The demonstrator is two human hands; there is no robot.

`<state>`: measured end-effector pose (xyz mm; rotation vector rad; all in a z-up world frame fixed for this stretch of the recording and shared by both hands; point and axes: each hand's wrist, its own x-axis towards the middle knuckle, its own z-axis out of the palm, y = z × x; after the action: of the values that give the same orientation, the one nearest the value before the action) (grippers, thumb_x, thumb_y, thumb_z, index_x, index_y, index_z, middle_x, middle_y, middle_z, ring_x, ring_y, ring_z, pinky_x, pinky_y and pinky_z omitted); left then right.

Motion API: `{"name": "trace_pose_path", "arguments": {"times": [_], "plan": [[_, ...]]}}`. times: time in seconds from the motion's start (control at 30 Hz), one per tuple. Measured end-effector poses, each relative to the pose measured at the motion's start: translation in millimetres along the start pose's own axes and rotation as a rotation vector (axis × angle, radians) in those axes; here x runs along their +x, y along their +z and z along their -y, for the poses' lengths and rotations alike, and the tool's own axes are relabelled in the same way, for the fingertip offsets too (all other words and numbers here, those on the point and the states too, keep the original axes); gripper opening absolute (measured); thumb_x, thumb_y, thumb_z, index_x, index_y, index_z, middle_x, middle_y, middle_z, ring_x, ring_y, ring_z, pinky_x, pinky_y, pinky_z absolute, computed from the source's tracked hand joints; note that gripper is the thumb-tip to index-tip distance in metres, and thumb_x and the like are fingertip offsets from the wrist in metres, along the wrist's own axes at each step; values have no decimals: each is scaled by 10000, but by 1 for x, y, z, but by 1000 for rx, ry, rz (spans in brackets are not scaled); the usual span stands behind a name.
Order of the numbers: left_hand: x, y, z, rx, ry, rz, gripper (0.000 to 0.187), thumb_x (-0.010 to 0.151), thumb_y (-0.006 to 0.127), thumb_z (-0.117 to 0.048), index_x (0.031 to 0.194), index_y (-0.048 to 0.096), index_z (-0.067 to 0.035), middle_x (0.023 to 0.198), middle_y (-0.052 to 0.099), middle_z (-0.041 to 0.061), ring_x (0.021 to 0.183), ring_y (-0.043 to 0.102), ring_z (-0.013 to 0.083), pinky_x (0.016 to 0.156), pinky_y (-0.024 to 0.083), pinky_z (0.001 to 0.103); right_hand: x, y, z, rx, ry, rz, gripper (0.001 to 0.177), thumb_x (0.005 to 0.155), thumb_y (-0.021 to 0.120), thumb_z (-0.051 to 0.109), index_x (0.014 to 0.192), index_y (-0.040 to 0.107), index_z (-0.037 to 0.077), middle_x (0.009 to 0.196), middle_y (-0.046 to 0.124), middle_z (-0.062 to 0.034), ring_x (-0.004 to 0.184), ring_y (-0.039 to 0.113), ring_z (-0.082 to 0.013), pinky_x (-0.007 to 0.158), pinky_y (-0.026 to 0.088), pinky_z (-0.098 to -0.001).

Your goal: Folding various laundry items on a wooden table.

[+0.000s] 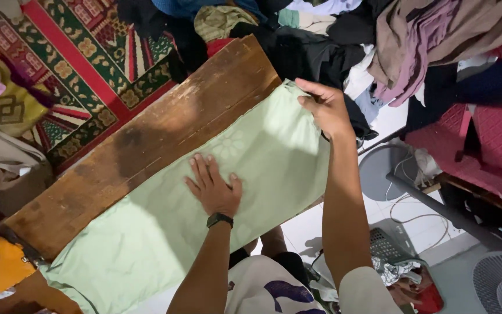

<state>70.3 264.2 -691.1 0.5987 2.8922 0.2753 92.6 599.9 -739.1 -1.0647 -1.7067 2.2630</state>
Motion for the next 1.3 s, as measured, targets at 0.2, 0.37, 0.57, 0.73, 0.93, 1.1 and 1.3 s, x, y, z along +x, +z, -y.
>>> {"name": "trace_pose_path", "arguments": {"times": [0.2, 0.37, 0.57, 0.73, 0.93, 1.1, 1.3], "plan": [[-1, -2, 0, -14, -6, 18, 741, 891, 581, -337, 1546, 404, -37, 1690, 267, 197, 1591, 175, 363, 1239, 74, 678, 18, 13, -11, 55, 43, -155, 353, 921, 799, 1, 1268, 739, -21, 1087, 754, -63, 903, 643, -100, 825, 527, -247], [1, -5, -2, -13, -17, 25, 739, 881, 585, -335, 1536, 417, -37, 1687, 269, 194, 1591, 175, 354, 1245, 70, 667, 21, 16, 12, 21, -19, -41, 419, 881, 814, 35, 1270, 660, 6, 1102, 723, -8, 984, 675, -73, 881, 552, -232], [0, -1, -1, -2, -14, 8, 733, 885, 582, -344, 1533, 423, -39, 1688, 269, 184, 1593, 179, 349, 1250, 70, 661, 31, 0, -31, -167, -18, 34, 242, 871, 837, 21, 1073, 703, 14, 1015, 705, -29, 909, 635, -96, 822, 528, -242], [-2, -3, -3, 2, -7, 5, 728, 899, 576, -342, 1540, 420, -37, 1691, 262, 191, 1592, 180, 354, 1245, 78, 662, -2, 13, 4, -144, -414, -4, 164, 849, 772, -85, 885, 665, 35, 1045, 661, -31, 992, 638, -143, 881, 501, -265], [-1, -2, -2, -29, -9, -8, 713, 914, 580, -338, 1545, 423, -46, 1695, 267, 178, 1595, 184, 349, 1254, 86, 658, -56, 35, 34, -706, -597, -205, 155, 835, 785, -64, 920, 730, 54, 971, 596, -100, 975, 564, -293, 859, 456, -399], [-3, -3, -2, -14, -3, -19, 714, 908, 588, -338, 1538, 433, -40, 1693, 257, 193, 1593, 184, 349, 1254, 86, 660, -100, 72, 32, -767, -846, -150, 204, 750, 764, 3, 920, 695, 91, 1102, 678, -98, 1018, 608, -298, 889, 414, -444], [-7, -1, 1, -19, 0, -29, 701, 935, 588, -339, 1552, 438, -42, 1703, 259, 179, 1600, 189, 342, 1262, 85, 656, -145, 102, 3, -366, -582, -84, 224, 914, 632, -94, 1106, 654, 17, 1157, 650, -120, 1053, 682, -249, 914, 577, -341]]}}
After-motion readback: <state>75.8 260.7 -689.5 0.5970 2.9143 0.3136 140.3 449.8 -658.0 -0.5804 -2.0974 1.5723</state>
